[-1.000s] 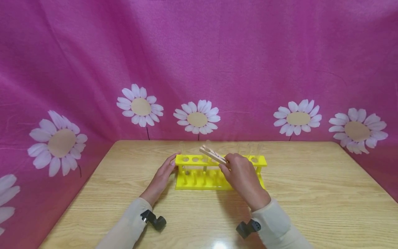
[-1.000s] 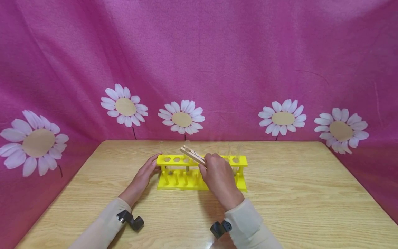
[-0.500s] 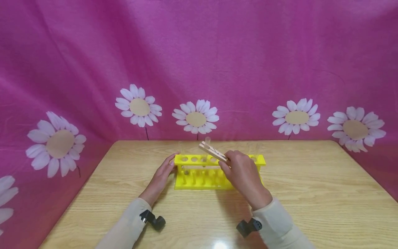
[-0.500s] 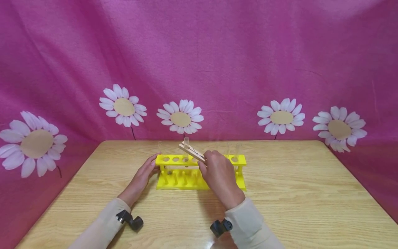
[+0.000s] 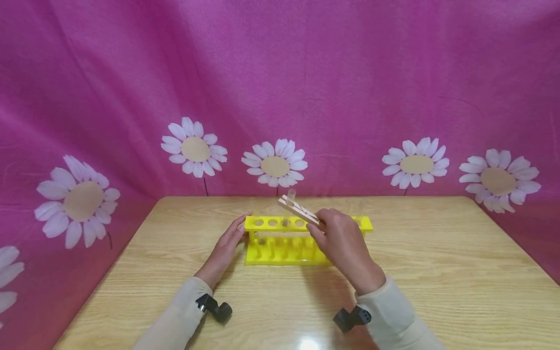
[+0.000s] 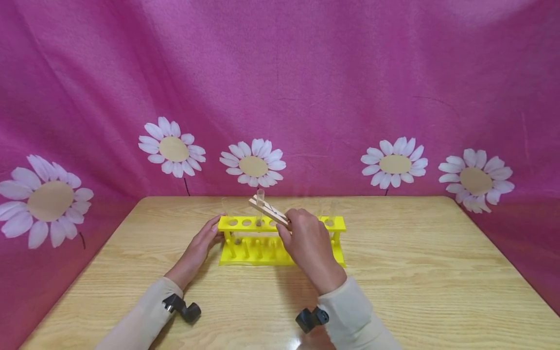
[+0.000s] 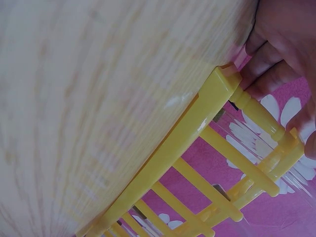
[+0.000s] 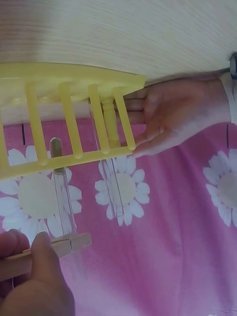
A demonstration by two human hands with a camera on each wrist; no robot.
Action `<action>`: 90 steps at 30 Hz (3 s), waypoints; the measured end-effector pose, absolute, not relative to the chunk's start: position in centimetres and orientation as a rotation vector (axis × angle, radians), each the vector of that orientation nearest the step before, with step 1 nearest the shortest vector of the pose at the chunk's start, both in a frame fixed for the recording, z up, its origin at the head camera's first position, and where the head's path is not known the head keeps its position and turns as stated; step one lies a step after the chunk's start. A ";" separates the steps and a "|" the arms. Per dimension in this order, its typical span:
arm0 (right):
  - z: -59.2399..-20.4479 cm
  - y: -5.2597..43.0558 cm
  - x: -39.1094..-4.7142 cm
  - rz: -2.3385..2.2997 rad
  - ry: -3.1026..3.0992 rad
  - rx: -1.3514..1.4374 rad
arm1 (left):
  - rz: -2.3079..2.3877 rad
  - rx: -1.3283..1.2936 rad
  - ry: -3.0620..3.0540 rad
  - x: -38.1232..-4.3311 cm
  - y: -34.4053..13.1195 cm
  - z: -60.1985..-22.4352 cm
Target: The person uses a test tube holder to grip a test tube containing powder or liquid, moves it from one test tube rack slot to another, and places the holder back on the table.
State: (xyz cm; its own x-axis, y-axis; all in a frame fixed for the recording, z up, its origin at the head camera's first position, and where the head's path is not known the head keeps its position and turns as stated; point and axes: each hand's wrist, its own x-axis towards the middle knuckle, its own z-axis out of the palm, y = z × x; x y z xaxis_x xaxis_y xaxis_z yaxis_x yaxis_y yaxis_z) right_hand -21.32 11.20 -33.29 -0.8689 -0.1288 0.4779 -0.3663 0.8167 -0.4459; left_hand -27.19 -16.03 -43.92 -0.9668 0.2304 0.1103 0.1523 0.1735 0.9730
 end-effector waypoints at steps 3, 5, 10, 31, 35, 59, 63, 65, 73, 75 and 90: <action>-33.2 11.2 -21.3 0.790 -2.554 0.381 | 1.937 0.384 2.372 -27.1 -16.1 -43.9; -33.2 11.2 -21.3 0.813 -2.542 0.394 | 1.936 0.380 2.377 -27.1 -16.1 -43.9; -33.2 11.0 -21.2 0.844 -2.528 0.408 | 1.938 0.374 2.372 -27.1 -16.1 -43.9; -31.6 12.8 -20.9 0.956 -2.590 0.312 | 1.967 0.372 2.363 -27.1 -16.0 -43.9; -31.4 13.1 -20.8 0.954 -2.612 0.284 | 1.966 0.382 2.359 -27.0 -15.9 -43.8; -30.9 14.0 -20.7 0.927 -2.684 0.229 | 1.917 0.356 2.387 -27.0 -15.9 -44.0; -30.9 13.9 -20.8 0.918 -2.721 0.222 | 1.913 0.352 2.393 -27.1 -16.0 -44.0; -31.0 13.9 -20.8 0.907 -2.729 0.230 | 1.914 0.359 2.392 -27.1 -16.0 -44.1; -31.2 13.6 -20.9 0.866 -2.777 0.232 | 1.926 0.376 2.398 -27.1 -16.0 -44.1; -31.3 13.5 -20.9 0.861 -2.799 0.230 | 1.925 0.368 2.396 -27.1 -16.0 -44.1; -32.2 12.7 -21.1 0.792 -2.839 0.255 | 1.938 0.372 2.371 -27.2 -16.0 -44.1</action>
